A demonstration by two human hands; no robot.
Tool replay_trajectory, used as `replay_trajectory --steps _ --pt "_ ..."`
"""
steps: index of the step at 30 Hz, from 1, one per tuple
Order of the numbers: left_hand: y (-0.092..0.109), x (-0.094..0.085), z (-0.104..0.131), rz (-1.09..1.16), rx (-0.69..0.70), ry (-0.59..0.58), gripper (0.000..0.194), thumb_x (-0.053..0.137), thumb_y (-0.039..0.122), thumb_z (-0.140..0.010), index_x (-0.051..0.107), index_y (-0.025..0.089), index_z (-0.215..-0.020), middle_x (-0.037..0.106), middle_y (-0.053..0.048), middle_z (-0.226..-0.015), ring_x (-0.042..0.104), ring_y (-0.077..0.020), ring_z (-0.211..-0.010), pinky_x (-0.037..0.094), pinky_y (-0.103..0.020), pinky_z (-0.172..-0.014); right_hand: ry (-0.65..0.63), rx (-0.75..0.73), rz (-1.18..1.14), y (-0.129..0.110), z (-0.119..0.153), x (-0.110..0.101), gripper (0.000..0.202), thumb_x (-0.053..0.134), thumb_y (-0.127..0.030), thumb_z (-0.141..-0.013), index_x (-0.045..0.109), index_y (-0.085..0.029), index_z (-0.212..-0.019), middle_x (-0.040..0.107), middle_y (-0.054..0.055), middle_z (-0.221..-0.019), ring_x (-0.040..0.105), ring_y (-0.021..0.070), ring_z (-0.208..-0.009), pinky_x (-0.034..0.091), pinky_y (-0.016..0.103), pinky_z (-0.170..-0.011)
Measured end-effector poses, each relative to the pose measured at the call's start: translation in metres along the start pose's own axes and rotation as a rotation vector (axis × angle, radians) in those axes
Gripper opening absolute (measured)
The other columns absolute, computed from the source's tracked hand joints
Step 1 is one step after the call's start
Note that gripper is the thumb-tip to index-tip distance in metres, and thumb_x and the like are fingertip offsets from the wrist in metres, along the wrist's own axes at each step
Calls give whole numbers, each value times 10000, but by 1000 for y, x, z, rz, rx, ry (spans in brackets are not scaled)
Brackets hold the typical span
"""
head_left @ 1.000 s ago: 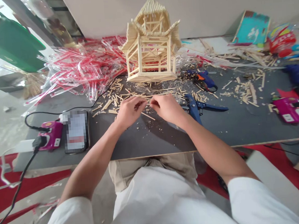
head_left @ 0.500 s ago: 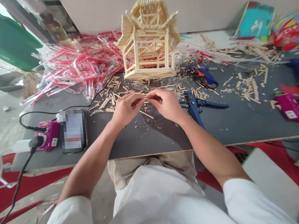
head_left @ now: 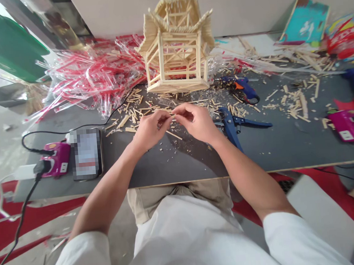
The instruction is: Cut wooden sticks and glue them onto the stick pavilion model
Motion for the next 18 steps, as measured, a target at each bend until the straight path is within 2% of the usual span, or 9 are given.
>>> replay_trajectory --steps 4,10,14,18 --pt "1 3 1 143 -74 14 171 686 334 -986 699 177 -1052 773 -31 -880 739 -138 -715 612 -264 -707 20 30 -72 1 0 6 303 716 -511 -972 731 -215 -1039 757 32 -903 678 160 -746 562 331 -733" --pt "7 7 -3 563 -255 7 212 762 338 -936 706 166 -1046 778 -45 -834 751 -152 -663 633 -257 -596 58 88 -332 1 -4 8 379 797 -562 -898 712 -200 -971 746 22 -838 681 145 -709 584 311 -687" --pt "8 8 -3 598 -262 19 222 783 341 -926 733 154 -1035 781 -52 -830 739 -141 -645 633 -249 -580 46 156 -398 -1 -6 8 437 839 -607 -839 712 -206 -954 737 15 -814 684 146 -730 607 311 -703" --pt "9 8 -2 568 -253 29 242 795 364 -926 756 144 -1020 788 -59 -840 732 -132 -640 635 -244 -582 36 155 -418 0 -6 8 446 850 -608 -827 716 -202 -955 733 11 -814 673 135 -704 614 310 -706"
Point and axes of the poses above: each hand's wrist, its own z-axis away from the middle knuckle, its own x-axis out of the palm, y = z × x, the point moved 1 cm from there along -z, towards the middle knuckle
